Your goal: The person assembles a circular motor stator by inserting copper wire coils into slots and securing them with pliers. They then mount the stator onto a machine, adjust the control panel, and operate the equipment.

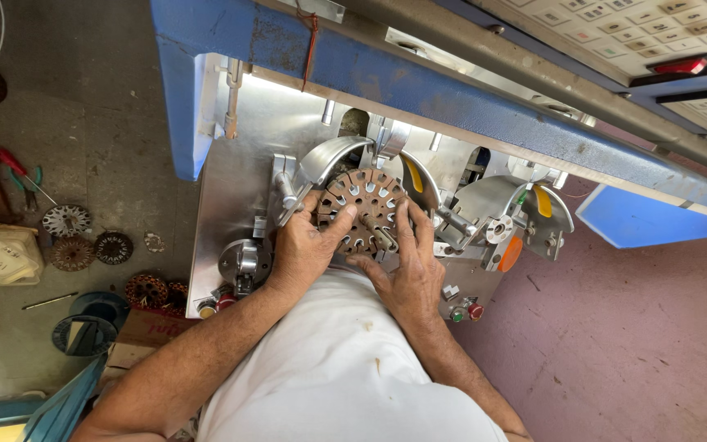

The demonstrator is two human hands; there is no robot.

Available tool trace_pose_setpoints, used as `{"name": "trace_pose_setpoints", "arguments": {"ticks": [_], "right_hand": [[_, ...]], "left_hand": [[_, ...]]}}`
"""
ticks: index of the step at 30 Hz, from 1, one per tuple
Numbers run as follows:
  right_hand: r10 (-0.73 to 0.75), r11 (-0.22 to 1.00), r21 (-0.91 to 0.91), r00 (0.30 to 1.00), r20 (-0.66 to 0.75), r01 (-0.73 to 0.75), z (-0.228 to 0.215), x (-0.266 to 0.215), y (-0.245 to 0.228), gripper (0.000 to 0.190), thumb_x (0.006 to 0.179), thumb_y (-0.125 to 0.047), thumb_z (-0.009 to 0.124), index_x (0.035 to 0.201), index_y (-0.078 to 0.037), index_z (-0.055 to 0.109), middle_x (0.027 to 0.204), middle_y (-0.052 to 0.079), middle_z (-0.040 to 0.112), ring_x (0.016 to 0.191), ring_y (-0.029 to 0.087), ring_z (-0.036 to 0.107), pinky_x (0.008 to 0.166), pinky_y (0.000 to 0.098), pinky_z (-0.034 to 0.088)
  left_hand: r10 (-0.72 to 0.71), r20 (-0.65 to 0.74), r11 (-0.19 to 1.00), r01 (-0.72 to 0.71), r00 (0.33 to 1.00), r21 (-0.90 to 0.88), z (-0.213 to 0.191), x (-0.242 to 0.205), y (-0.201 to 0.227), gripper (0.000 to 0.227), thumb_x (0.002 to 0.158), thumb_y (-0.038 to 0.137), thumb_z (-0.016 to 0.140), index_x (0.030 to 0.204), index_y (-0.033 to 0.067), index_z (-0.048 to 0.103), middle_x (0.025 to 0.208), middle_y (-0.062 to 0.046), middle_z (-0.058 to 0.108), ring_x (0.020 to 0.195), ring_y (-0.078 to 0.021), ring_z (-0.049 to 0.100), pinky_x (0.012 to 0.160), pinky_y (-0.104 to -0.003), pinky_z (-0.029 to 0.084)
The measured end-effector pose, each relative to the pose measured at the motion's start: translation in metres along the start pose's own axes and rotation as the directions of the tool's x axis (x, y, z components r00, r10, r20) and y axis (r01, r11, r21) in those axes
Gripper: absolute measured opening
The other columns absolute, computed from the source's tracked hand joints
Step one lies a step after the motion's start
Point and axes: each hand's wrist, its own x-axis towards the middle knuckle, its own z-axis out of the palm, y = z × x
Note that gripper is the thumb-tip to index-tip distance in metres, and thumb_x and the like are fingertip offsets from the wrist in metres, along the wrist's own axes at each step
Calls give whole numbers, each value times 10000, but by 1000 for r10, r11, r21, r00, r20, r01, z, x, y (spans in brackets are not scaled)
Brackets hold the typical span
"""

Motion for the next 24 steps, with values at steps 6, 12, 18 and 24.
{"name": "trace_pose_setpoints", "arguments": {"ticks": [6,12,18,24], "right_hand": [[-15,1000,-3,1000,-24,15,2,-2,0,1124,622,-479,940,1507,-23,418,1444,219,483,1161,311,670,793,386,651],[-10,1000,1,1000,-22,10,0,-1,-2,1113,624,-471,938,1505,-18,429,1440,212,487,1171,315,665,805,395,646],[9,1000,-16,1000,-5,-10,-2,0,-4,1112,615,-484,937,1490,-17,434,1441,206,487,1162,303,666,808,394,644],[5,999,-33,1000,-3,-5,-2,0,-3,1109,618,-487,935,1491,-20,435,1443,208,486,1153,302,674,802,389,648]], "left_hand": [[17,-2,1000,-17,1000,-8,1,0,-3,388,924,326,727,1141,6,694,896,-109,774,786,-153,766,706,-302,652],[62,-12,998,-62,998,7,1,0,-5,373,933,315,732,1124,-4,702,911,-112,775,816,-163,765,730,-312,645],[17,-17,999,-16,1000,38,1,0,-1,394,914,319,740,1148,5,699,903,-106,776,804,-158,763,734,-307,643],[-19,-8,1000,19,1000,24,1,0,0,383,911,323,739,1125,6,710,888,-111,781,784,-159,764,721,-311,644]]}}
